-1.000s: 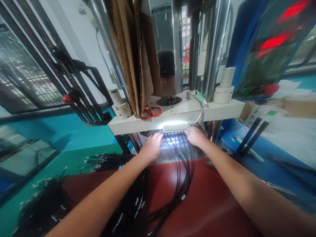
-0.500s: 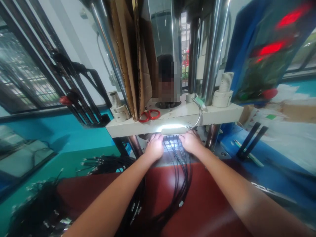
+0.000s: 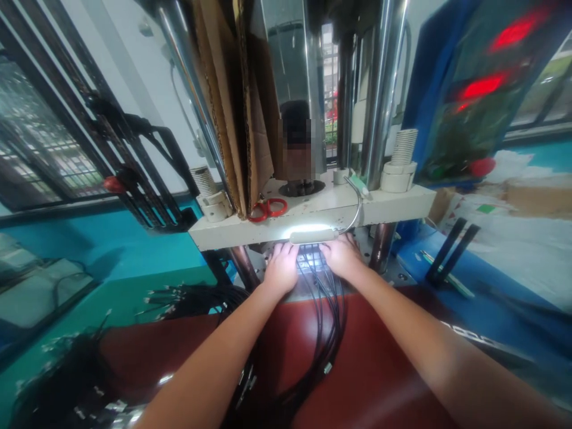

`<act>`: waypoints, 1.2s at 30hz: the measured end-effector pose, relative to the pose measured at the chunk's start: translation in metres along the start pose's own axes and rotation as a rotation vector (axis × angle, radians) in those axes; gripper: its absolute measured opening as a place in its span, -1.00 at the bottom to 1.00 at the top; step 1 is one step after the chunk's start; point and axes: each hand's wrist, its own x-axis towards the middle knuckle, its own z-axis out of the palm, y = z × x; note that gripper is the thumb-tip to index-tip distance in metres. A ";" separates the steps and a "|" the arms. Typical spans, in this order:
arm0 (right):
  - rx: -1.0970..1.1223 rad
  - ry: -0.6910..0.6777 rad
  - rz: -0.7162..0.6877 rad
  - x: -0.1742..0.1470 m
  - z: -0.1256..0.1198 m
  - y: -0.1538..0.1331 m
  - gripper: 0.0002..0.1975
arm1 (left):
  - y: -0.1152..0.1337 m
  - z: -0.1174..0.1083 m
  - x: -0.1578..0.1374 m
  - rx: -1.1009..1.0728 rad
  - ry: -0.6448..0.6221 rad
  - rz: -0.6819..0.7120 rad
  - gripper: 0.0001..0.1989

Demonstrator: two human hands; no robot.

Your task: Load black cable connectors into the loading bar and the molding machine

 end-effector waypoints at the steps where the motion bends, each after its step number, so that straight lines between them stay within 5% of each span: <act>1: -0.004 0.016 -0.008 0.000 0.000 -0.001 -0.60 | 0.000 0.000 0.001 0.004 -0.002 -0.002 -0.46; 14: -0.031 0.042 -0.073 0.004 0.003 0.000 -0.60 | 0.001 0.001 0.012 0.087 -0.050 -0.012 -0.64; 21: -0.035 0.030 -0.067 0.004 -0.001 -0.002 -0.61 | 0.004 -0.002 0.008 0.112 -0.045 0.030 -0.48; 36: -0.015 0.033 -0.071 0.005 -0.001 0.001 -0.63 | 0.016 0.006 0.013 0.130 -0.024 -0.044 -0.54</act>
